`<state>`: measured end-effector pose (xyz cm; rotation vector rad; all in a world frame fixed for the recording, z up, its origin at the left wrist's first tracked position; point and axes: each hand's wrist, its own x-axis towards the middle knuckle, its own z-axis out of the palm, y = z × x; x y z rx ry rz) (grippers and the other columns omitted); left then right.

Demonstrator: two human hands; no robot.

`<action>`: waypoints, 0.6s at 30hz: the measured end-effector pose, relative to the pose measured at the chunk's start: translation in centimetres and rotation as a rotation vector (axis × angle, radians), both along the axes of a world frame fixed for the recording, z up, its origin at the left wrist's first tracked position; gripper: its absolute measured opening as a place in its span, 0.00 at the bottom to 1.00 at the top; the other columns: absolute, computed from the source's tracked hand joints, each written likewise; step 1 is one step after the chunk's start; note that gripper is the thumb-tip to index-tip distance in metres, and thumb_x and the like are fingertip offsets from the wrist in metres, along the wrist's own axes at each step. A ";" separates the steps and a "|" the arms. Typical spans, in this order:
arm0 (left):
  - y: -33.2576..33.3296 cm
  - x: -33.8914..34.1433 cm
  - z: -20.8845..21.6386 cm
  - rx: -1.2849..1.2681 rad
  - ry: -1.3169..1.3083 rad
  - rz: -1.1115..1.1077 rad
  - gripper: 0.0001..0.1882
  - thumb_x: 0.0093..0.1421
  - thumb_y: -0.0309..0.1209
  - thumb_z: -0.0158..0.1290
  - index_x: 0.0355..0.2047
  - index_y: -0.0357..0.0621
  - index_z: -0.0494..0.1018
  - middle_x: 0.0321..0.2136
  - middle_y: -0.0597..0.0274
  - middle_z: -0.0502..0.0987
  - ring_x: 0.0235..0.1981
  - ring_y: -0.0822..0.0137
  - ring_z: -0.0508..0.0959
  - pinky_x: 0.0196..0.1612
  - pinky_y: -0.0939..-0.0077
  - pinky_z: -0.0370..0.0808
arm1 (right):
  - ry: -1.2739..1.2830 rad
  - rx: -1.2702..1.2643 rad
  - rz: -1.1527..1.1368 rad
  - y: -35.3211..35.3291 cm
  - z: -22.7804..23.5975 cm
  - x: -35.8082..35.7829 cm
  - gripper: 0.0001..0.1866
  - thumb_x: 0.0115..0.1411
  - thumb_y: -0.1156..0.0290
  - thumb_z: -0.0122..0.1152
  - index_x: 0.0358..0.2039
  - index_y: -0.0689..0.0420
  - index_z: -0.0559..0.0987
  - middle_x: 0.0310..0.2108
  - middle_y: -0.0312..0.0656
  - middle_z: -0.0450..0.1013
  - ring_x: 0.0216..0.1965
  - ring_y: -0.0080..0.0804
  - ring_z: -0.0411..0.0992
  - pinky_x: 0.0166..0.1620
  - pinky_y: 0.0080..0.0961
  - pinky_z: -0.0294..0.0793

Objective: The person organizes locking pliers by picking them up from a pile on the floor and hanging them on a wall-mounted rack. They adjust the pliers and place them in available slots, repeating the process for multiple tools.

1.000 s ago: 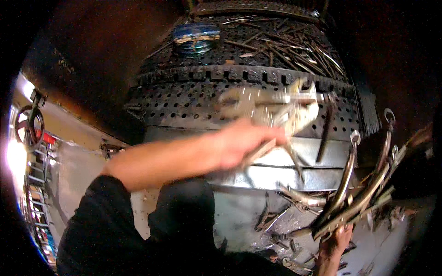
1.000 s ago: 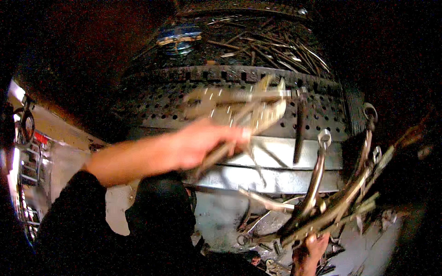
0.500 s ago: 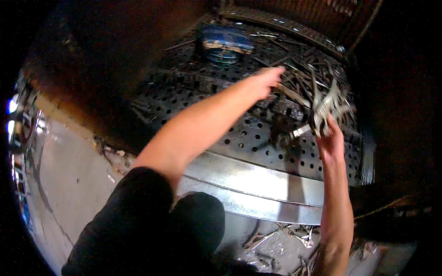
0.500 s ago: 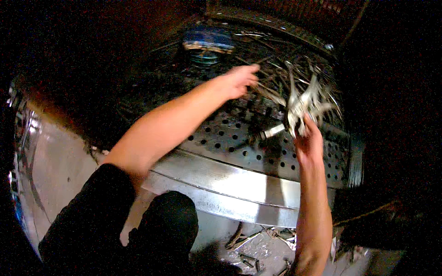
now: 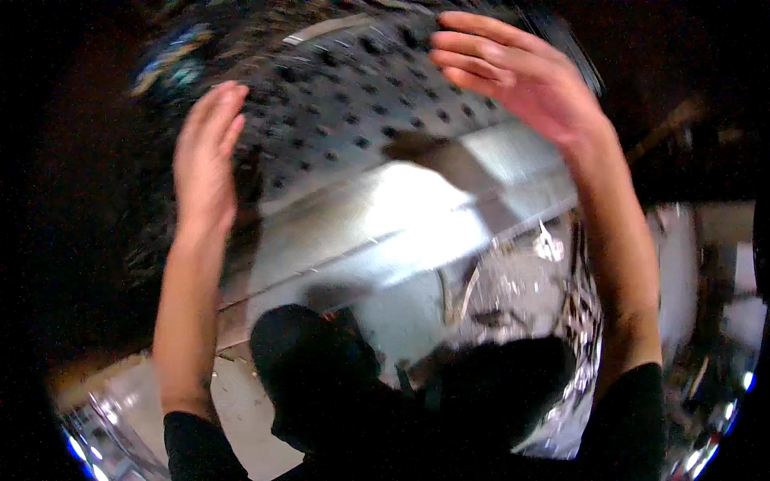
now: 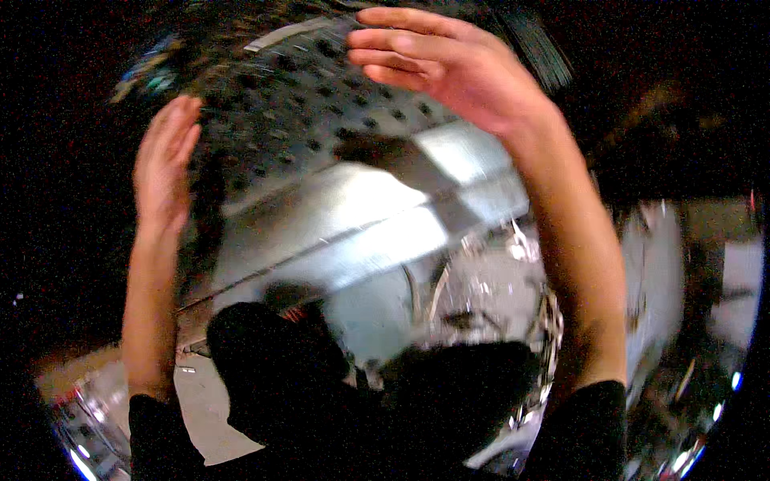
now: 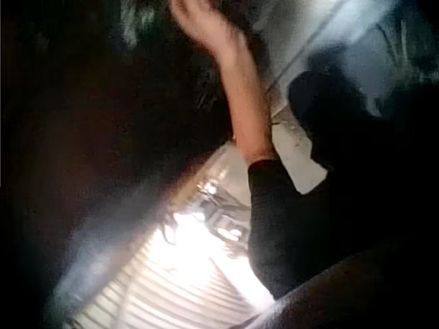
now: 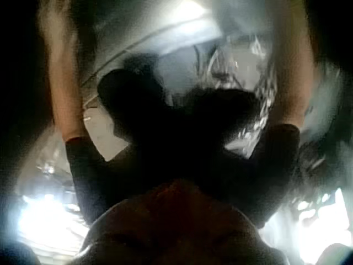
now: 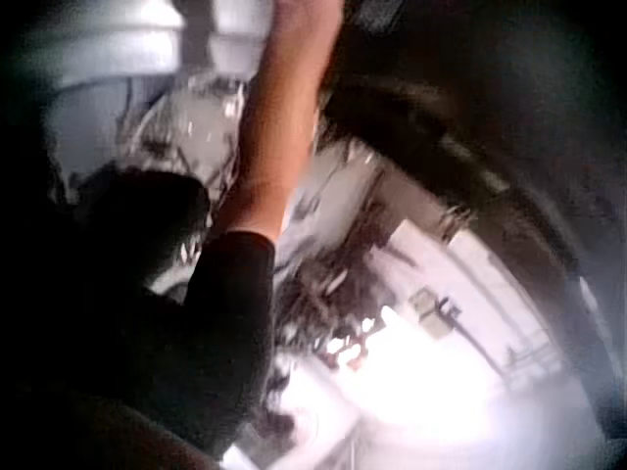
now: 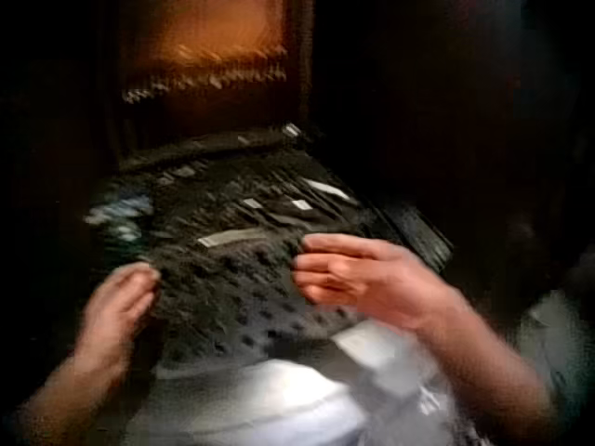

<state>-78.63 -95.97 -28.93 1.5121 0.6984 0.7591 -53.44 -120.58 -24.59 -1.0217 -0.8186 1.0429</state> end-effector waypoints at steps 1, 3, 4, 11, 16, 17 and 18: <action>-2.7 0.7 -0.6 -0.031 -0.041 -0.086 0.22 0.67 0.41 0.54 0.55 0.40 0.73 0.45 0.57 0.79 0.46 0.70 0.76 0.53 0.74 0.70 | -0.036 -0.083 -0.080 -5.1 -1.6 -0.2 0.24 0.66 0.65 0.60 0.57 0.67 0.73 0.51 0.52 0.77 0.53 0.37 0.77 0.59 0.34 0.75; -7.3 -0.6 -0.3 -0.021 0.169 -0.526 0.21 0.67 0.38 0.55 0.56 0.40 0.72 0.41 0.58 0.80 0.44 0.70 0.78 0.51 0.75 0.73 | -0.120 -0.326 0.114 -16.9 -4.2 0.6 0.17 0.66 0.64 0.61 0.48 0.65 0.79 0.40 0.47 0.81 0.43 0.32 0.79 0.51 0.29 0.78; -10.1 -0.5 0.6 -0.081 0.274 -0.748 0.21 0.66 0.38 0.56 0.55 0.41 0.72 0.41 0.59 0.80 0.43 0.70 0.79 0.50 0.74 0.74 | -0.021 -0.441 0.001 -21.7 -5.6 -0.9 0.15 0.65 0.64 0.62 0.45 0.64 0.81 0.35 0.43 0.81 0.38 0.29 0.78 0.46 0.26 0.78; -25.2 1.3 -14.3 -0.014 0.901 -1.717 0.28 0.65 0.45 0.57 0.57 0.39 0.68 0.40 0.54 0.81 0.44 0.59 0.81 0.48 0.66 0.77 | 0.197 -0.973 -0.762 -43.9 -32.0 -10.9 0.18 0.65 0.62 0.64 0.47 0.63 0.80 0.36 0.41 0.80 0.35 0.26 0.77 0.40 0.24 0.76; -33.4 1.1 -28.6 0.229 0.832 -1.397 0.36 0.62 0.51 0.59 0.60 0.39 0.65 0.48 0.46 0.78 0.50 0.50 0.79 0.51 0.60 0.75 | -0.667 -1.227 -0.922 -44.6 -40.4 -5.3 0.35 0.59 0.56 0.66 0.61 0.64 0.71 0.55 0.55 0.75 0.57 0.53 0.72 0.60 0.41 0.70; -35.3 3.0 -28.7 0.391 0.835 -1.338 0.39 0.62 0.51 0.58 0.63 0.37 0.61 0.55 0.41 0.73 0.56 0.47 0.74 0.58 0.57 0.72 | -0.820 -1.251 -0.921 -44.8 -41.0 -4.6 0.35 0.59 0.58 0.64 0.62 0.64 0.70 0.57 0.54 0.73 0.60 0.52 0.69 0.63 0.42 0.67; -36.4 3.9 -30.4 0.490 0.774 -1.254 0.41 0.62 0.50 0.58 0.65 0.35 0.59 0.59 0.39 0.69 0.60 0.45 0.71 0.61 0.57 0.68 | -0.984 -1.249 -0.917 -44.0 -41.4 -3.6 0.35 0.59 0.59 0.63 0.63 0.64 0.68 0.58 0.54 0.72 0.63 0.52 0.66 0.65 0.43 0.63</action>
